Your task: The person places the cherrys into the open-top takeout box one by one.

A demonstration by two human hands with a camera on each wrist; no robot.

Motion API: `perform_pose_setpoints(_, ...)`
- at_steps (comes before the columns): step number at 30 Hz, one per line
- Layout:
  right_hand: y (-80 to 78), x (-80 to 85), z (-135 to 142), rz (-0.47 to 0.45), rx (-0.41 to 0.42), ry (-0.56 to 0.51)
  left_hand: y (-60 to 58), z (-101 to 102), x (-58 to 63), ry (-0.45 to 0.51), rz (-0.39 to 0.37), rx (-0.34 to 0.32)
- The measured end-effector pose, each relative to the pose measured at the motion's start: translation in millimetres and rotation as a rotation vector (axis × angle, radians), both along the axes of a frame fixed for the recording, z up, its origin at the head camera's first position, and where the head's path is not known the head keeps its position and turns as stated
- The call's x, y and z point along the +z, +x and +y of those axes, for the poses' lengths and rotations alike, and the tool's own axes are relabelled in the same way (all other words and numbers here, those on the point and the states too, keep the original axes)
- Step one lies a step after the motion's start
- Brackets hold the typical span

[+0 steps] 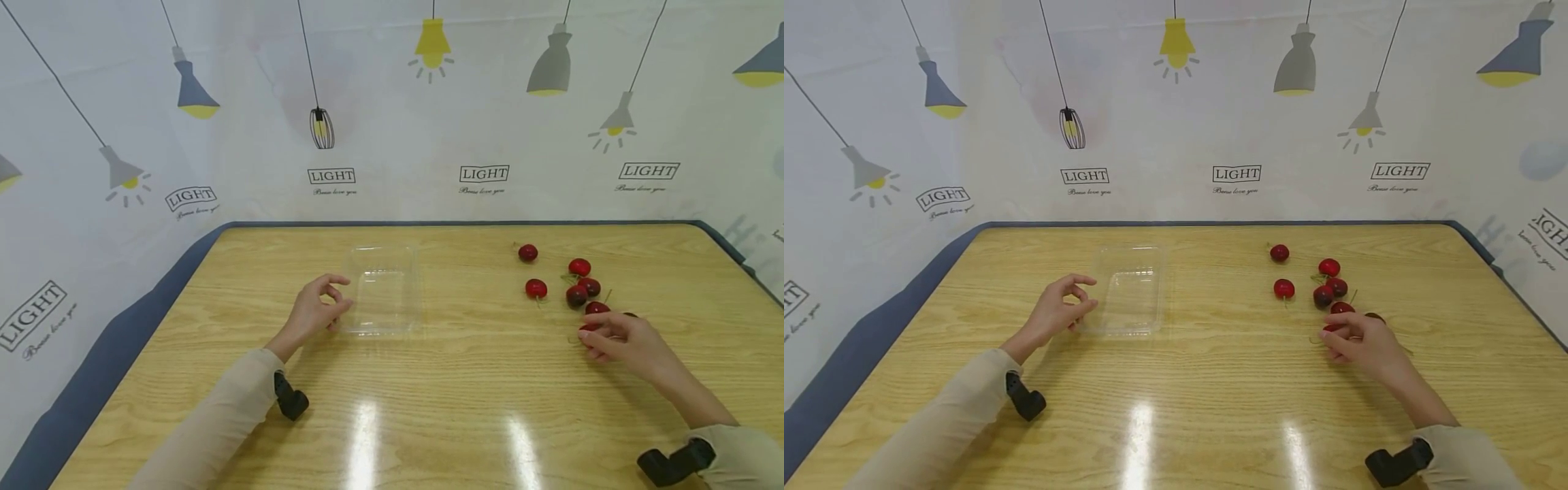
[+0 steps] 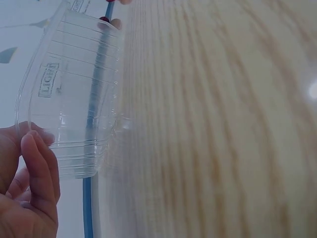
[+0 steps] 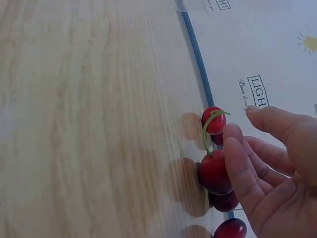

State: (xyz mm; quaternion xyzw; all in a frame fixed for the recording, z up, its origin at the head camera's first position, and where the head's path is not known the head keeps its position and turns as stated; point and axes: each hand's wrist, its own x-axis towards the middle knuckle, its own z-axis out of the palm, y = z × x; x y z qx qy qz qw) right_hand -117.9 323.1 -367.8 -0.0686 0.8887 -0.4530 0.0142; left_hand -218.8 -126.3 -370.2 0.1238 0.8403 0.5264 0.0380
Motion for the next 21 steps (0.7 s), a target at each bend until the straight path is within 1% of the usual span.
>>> perform_pose_setpoints(4,0.5,0.4,-4.9,-0.018,-0.02,0.032,0.3,0.2,1.0,0.007,-0.008,0.003)
perform_pose_setpoints(10,1.2,-3.1,-11.1,-0.01,-0.024,0.073,-0.6,0.4,0.7,-0.007,0.001,0.006)
perform_pose_setpoints(16,0.0,-5.2,-14.2,0.013,-0.03,0.057,0.1,0.7,2.7,-0.015,-0.001,0.013)
perform_pose_setpoints(21,-0.9,-7.4,-16.4,-0.006,-0.049,0.039,0.1,0.2,1.5,-0.017,-0.002,0.011)
